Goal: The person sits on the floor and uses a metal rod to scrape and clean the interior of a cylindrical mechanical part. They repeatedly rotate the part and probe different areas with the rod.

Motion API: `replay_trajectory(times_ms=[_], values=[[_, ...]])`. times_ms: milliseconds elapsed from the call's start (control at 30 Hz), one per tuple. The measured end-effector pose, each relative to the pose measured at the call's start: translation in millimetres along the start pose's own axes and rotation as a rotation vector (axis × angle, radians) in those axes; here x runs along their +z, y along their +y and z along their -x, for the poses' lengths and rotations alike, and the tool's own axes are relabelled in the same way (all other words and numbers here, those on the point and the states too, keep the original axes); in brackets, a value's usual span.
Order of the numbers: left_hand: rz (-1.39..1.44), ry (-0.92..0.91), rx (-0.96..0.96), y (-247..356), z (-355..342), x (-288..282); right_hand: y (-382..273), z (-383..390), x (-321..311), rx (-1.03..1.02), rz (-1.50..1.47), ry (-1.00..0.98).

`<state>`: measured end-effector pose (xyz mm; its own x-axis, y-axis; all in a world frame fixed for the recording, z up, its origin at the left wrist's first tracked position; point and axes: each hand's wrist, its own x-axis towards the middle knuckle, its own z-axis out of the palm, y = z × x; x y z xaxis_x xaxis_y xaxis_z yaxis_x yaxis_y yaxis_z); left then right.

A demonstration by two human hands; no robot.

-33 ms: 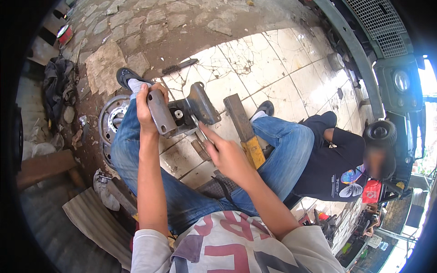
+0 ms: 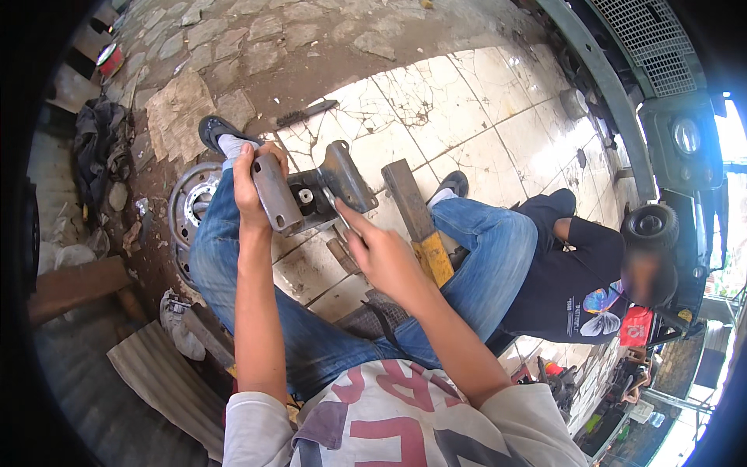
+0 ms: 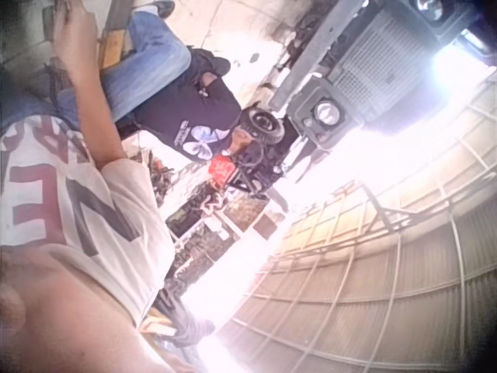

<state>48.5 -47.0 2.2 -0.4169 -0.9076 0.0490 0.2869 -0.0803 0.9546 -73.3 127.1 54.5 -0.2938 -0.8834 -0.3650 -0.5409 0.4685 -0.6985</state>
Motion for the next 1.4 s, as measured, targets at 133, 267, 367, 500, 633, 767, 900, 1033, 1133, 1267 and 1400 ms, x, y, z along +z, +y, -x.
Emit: replay_trajectory(times_ms=[133,267,367,500,633,767,900,1033,1133,1267,1400], values=[[0.060,0.075,0.040,-1,-1,-3,0,2,7,-0.043,0.014,0.016],[0.128,0.042,0.020,3,2,-12,8,42,9,-0.053,0.048,-0.023],[0.166,0.020,-0.036,2,4,-18,5,33,11,-0.098,0.104,-0.003],[0.143,-0.014,0.004,4,2,-26,-10,-2,17,-0.104,0.110,0.019],[0.144,0.056,-0.017,5,5,-30,-11,12,23,-0.111,0.126,0.000],[0.174,0.011,-0.002,5,7,-30,3,36,24,-0.164,0.158,0.006],[0.163,-0.034,-0.023,6,11,-22,-6,6,22,-0.150,0.198,0.042],[0.133,0.033,-0.030,5,7,-18,-10,4,22,-0.131,0.116,0.075],[0.082,0.006,-0.022,7,2,-16,2,35,17,-0.136,0.127,0.035],[0.027,-0.048,0.013,8,0,-7,4,34,10,-0.088,0.121,0.027],[0.072,-0.103,-0.018,5,-4,-3,-7,-7,7,-0.118,0.143,0.110]])
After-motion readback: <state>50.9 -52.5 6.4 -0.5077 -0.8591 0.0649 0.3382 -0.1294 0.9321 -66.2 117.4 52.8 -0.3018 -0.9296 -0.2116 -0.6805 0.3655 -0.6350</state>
